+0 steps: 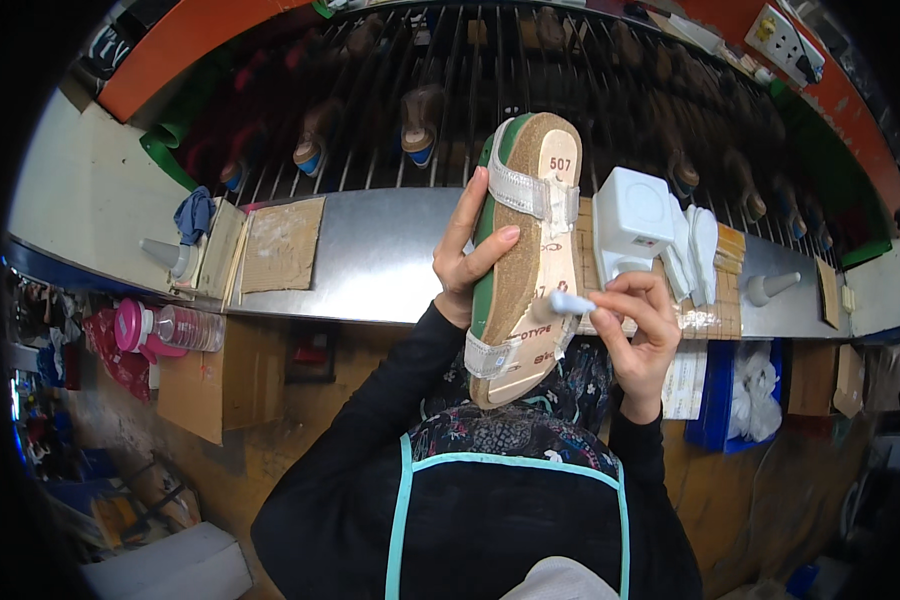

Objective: The person applies glue to the soles of multiple sandals using a small brush. They repeatedly dip the brush into a container of glue and spread it evenly across the sole surface, then place each treated sandal onto a metal rack.

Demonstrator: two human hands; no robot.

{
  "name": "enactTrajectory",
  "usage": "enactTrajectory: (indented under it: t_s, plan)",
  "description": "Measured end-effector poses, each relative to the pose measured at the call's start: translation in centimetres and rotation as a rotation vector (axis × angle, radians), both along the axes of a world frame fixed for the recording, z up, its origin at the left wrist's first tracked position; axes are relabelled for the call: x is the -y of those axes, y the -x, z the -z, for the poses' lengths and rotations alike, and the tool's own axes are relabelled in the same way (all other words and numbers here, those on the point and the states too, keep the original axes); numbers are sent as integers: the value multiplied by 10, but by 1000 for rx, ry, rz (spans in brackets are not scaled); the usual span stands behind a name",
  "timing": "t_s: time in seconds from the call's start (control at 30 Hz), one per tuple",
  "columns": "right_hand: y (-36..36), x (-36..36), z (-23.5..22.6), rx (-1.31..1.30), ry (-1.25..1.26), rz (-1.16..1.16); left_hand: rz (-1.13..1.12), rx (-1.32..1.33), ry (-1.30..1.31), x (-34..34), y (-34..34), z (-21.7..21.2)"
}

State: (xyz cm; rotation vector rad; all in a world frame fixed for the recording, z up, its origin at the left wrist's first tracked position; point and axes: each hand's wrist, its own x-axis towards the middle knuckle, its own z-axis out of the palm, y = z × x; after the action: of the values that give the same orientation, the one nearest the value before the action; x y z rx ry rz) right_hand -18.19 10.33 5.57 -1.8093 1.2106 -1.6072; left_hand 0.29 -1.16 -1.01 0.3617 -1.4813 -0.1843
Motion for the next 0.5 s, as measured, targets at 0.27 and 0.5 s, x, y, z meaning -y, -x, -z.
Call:
enactTrajectory:
  t_s: [0.27,0.5]
  plan:
    - [-11,14,-4,-70,94,254,-15,29,4,-5,1,2]
    - [-13,23,-11,-341,255,448,-43,53,7,-7,-4,0]
